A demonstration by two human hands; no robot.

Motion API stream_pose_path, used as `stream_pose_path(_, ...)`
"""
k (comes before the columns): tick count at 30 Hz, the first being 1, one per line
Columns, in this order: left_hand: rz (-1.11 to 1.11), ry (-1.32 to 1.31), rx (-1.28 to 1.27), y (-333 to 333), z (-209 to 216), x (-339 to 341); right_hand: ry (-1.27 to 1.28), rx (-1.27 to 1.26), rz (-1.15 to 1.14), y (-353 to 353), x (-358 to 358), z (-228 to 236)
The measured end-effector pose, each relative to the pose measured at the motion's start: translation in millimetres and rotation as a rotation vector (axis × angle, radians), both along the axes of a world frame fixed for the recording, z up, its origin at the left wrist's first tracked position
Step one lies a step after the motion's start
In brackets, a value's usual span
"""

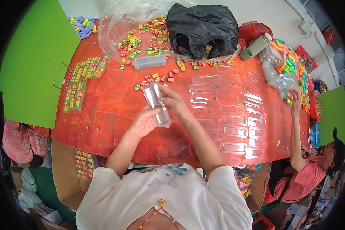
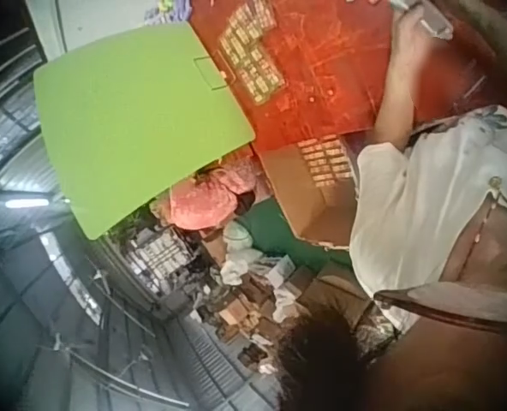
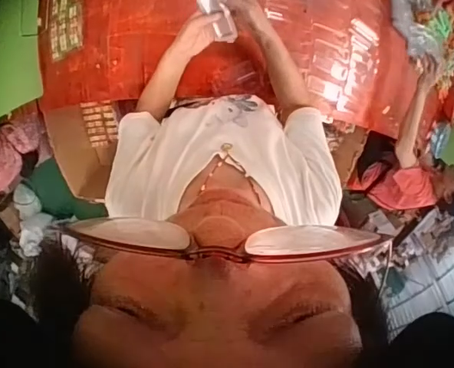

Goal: Packaging small colorful toy bricks into plastic blister packs for distribution.

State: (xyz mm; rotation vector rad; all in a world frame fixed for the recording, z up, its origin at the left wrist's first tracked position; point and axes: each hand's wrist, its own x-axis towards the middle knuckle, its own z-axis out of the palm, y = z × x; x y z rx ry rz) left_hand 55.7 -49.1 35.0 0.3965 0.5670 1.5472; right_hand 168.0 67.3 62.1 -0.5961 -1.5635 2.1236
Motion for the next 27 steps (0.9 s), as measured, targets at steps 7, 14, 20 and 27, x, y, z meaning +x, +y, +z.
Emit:
stream_pose_path(7, 0.324, 0.552, -0.132, 1.3, 8.0, 32.0, -0.254, 1.032, -0.346, -34.9, 22.7, 24.9)
stream_pose_path(14, 0.214, 0.567, 0.036, -8.1, 9.1, 45.2, -0.146, 0.316, -0.174, -28.7, 35.5, 10.2)
stream_pose_path(20, 0.184, 0.436, 0.052, -8.9, 13.4, 41.1, 0.092, 0.119, -0.153, -29.4, 37.3, 7.0)
stream_pose_path(27, 0.26, 0.453, -0.016, -12.1, 17.9, 49.4, 0.063, 0.004, -0.143, -32.6, 41.1, 10.8)
